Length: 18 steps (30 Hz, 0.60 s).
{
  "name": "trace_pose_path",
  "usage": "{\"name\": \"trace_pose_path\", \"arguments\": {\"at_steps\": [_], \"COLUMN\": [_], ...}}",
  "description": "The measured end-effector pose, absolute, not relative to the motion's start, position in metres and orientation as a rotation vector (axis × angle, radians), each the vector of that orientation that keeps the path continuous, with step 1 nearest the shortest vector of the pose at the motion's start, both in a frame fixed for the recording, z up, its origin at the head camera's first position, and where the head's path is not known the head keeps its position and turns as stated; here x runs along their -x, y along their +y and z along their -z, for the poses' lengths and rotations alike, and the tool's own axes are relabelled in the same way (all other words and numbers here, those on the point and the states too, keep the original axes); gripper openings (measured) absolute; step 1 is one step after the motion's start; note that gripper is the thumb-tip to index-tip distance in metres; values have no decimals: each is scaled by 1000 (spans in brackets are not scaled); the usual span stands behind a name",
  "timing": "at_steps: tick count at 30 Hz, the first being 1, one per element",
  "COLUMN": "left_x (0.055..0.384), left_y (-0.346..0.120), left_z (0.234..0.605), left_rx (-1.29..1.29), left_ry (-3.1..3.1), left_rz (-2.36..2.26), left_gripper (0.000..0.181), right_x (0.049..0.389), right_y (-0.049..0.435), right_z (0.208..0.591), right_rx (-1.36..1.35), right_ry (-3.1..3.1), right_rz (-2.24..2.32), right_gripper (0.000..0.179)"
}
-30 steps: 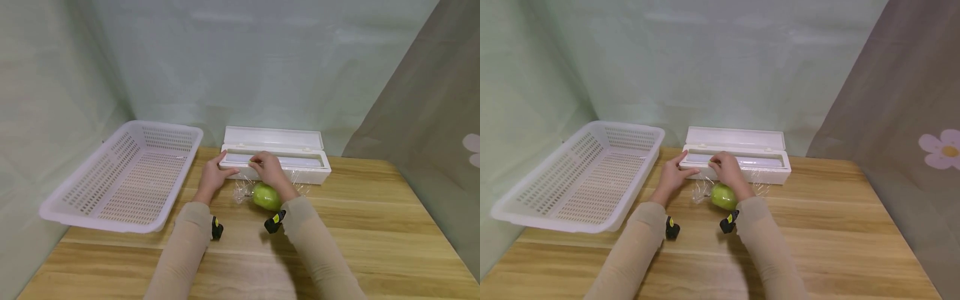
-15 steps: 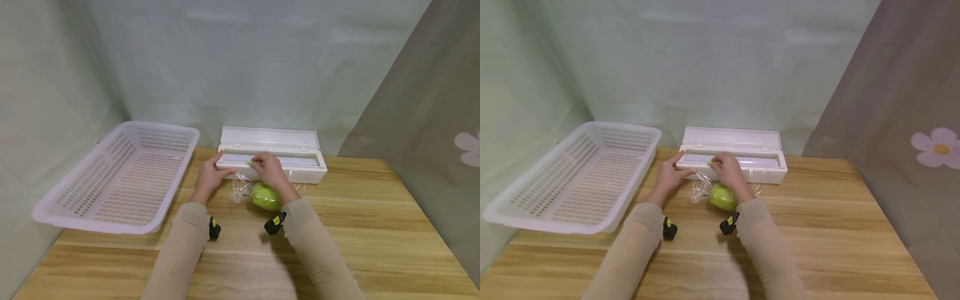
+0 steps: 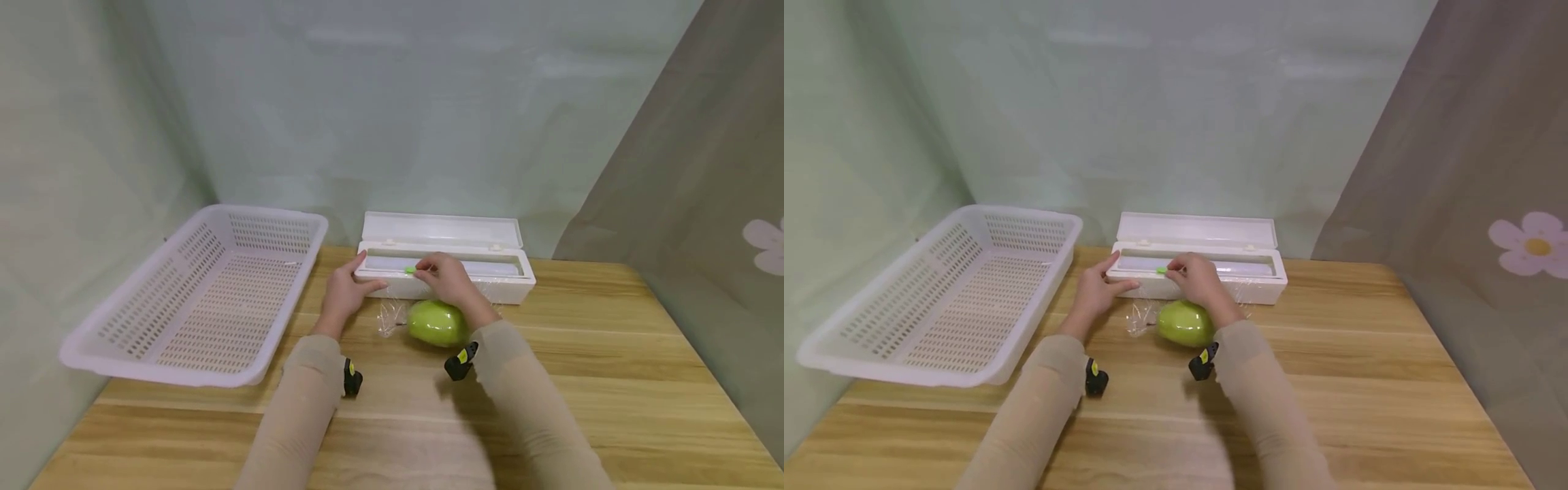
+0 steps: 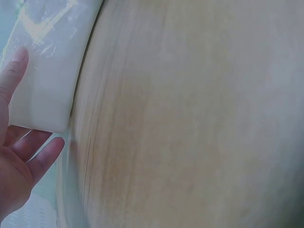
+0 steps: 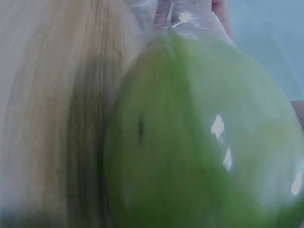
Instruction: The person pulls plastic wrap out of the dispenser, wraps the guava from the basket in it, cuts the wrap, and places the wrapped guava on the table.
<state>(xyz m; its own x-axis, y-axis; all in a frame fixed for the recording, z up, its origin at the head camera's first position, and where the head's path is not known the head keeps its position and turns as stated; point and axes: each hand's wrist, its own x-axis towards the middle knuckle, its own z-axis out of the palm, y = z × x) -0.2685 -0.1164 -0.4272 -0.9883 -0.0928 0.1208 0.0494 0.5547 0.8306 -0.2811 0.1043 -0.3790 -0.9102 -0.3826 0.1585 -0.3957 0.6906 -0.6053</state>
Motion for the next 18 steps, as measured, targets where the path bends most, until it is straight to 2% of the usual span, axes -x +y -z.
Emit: {"name": "trace_pose_path", "arguments": {"at_steps": [18], "left_x": [269], "left_y": [-117], "left_z": [428], "left_rx": [-28], "left_ry": [-2638], "left_rz": [1402], "left_gripper": [86], "right_x": [288], "right_y": [109], "right_z": [384], "right_rx": [-709], "right_ry": [-2855], "right_rz": [-1078], "right_gripper": [22]}}
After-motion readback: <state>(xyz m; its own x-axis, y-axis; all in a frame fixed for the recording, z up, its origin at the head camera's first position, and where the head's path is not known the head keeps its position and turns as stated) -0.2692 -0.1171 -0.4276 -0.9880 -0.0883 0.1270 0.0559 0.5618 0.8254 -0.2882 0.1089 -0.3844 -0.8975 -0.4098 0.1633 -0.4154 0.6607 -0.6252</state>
